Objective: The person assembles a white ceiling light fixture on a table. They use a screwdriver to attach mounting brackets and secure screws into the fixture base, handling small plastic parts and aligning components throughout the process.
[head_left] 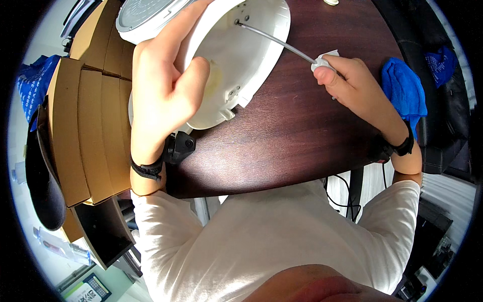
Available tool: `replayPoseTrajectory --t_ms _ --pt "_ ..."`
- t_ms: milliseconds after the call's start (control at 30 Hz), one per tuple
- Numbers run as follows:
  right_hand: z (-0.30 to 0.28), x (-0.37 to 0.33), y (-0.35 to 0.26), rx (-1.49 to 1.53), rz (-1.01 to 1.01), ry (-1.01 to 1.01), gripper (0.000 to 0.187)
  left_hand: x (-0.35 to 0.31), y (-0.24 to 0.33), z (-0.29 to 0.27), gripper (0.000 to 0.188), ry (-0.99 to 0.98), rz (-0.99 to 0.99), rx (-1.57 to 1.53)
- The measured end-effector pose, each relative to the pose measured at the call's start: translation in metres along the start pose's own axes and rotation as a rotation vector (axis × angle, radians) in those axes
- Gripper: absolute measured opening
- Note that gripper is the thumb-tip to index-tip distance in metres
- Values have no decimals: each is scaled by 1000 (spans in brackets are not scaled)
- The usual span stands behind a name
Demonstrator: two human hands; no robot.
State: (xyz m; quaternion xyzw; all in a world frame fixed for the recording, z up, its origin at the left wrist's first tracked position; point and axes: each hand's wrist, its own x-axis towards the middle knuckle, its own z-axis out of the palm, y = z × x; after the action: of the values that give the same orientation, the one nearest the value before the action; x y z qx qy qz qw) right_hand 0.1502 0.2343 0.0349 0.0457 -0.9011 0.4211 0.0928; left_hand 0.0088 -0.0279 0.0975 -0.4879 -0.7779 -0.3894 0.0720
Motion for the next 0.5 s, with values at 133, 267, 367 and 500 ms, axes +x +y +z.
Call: replayPoseTrajectory --t_ms 133,267,367,500 --pt "-8 5 -9 266 293 -138 43 3 -5 0 59 -7 -70 -98" --pt "-13 -6 -3 208 274 -83 43 6 -9 0 54 -10 -44 -81" --pt "-17 -21 5 98 317 -75 42 11 -23 1 47 32 -121 -154" --pt "-21 -43 25 -41 389 -120 39 15 -35 14 41 199 -287 -384"
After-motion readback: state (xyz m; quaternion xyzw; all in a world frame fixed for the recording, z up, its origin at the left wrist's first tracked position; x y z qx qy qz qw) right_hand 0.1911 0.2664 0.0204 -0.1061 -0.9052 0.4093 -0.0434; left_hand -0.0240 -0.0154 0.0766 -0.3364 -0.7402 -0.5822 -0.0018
